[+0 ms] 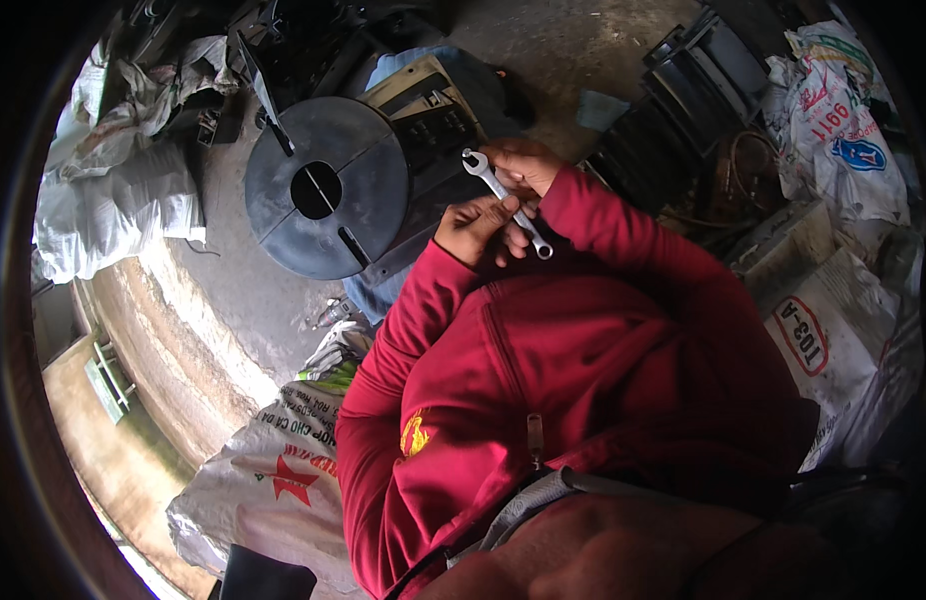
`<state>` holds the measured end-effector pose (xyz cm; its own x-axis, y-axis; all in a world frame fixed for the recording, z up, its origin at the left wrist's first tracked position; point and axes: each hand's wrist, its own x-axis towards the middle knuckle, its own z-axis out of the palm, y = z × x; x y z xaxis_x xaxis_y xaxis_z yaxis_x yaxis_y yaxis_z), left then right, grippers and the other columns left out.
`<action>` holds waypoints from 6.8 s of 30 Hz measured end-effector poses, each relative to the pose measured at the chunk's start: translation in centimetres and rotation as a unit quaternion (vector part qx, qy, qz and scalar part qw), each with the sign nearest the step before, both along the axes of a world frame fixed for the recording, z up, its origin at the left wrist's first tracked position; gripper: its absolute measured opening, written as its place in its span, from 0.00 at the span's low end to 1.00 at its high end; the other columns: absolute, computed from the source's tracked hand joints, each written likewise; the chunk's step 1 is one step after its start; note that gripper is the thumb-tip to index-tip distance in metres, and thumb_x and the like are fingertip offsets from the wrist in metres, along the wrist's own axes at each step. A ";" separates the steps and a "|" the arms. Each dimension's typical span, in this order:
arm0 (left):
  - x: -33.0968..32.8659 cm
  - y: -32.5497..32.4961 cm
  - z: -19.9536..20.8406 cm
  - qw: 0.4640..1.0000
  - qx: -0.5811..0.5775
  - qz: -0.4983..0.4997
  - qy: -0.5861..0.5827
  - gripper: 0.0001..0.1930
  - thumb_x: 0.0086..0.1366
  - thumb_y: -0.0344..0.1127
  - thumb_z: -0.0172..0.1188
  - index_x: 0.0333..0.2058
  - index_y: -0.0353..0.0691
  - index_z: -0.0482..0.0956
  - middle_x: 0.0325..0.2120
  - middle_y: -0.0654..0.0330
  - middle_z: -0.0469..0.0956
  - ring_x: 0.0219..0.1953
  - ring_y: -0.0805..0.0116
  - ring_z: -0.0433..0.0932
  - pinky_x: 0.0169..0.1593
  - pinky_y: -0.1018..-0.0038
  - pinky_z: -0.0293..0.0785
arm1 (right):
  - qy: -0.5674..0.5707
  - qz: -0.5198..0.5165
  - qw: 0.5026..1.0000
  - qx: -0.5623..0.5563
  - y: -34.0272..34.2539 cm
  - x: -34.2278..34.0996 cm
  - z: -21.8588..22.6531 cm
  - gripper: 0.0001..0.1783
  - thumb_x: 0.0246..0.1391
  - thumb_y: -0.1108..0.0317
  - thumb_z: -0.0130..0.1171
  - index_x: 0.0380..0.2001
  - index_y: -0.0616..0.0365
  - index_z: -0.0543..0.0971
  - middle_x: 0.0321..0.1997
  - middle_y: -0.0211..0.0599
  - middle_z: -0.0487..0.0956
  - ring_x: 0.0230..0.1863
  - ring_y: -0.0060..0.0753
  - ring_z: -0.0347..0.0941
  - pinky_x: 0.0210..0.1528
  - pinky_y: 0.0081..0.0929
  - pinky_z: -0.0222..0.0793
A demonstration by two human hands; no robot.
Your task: The person assembles a metal component by inserting and tightening bolts with a wrench. They rotate the part to access different sides and continue securing the assembly.
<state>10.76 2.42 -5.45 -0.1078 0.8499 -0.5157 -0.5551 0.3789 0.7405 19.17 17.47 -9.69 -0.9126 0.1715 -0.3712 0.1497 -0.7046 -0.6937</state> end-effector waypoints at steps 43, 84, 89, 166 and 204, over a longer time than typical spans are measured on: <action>0.0 2.0 0.3 0.999 0.009 0.022 -0.030 0.21 0.70 0.45 0.48 0.38 0.27 0.75 0.25 0.48 0.81 0.28 0.56 0.84 0.19 0.77 0.75 | 0.046 0.024 0.987 -0.151 -0.3 0.6 0.0 0.13 0.62 0.53 0.52 0.35 0.51 0.75 0.20 0.24 0.72 0.11 0.19 0.63 0.12 0.19 0.58; -2.6 -1.9 2.1 0.994 -0.061 0.034 0.084 0.20 0.67 0.48 0.56 0.25 0.36 0.79 0.10 0.65 0.71 0.09 0.77 0.69 0.13 0.82 0.61 | -0.011 0.010 0.987 -0.162 0.2 -0.2 -0.7 0.12 0.57 0.57 0.62 0.30 0.50 0.73 0.14 0.17 0.60 0.12 0.09 0.51 0.13 0.13 0.46; -1.5 -1.5 2.9 0.993 -0.064 0.007 0.099 0.19 0.67 0.47 0.57 0.26 0.36 0.79 0.10 0.65 0.72 0.08 0.79 0.67 0.12 0.83 0.59 | -0.023 0.013 0.990 -0.136 0.0 -0.2 -1.7 0.13 0.57 0.53 0.60 0.28 0.46 0.72 0.13 0.17 0.58 0.11 0.10 0.49 0.12 0.16 0.41; -0.5 0.6 1.9 0.999 -0.035 0.024 0.018 0.20 0.70 0.47 0.51 0.32 0.33 0.78 0.14 0.59 0.76 0.16 0.69 0.79 0.15 0.81 0.67 | 0.024 0.036 0.994 -0.096 0.3 0.1 -0.9 0.15 0.58 0.52 0.58 0.35 0.51 0.75 0.15 0.20 0.66 0.10 0.11 0.53 0.12 0.14 0.45; -1.4 0.0 2.0 0.996 -0.060 0.029 0.067 0.20 0.70 0.48 0.52 0.31 0.35 0.80 0.11 0.63 0.72 0.12 0.74 0.74 0.15 0.82 0.64 | -0.006 0.013 0.990 -0.142 0.3 0.1 -0.9 0.13 0.55 0.56 0.63 0.28 0.52 0.74 0.12 0.18 0.59 0.10 0.12 0.50 0.12 0.15 0.43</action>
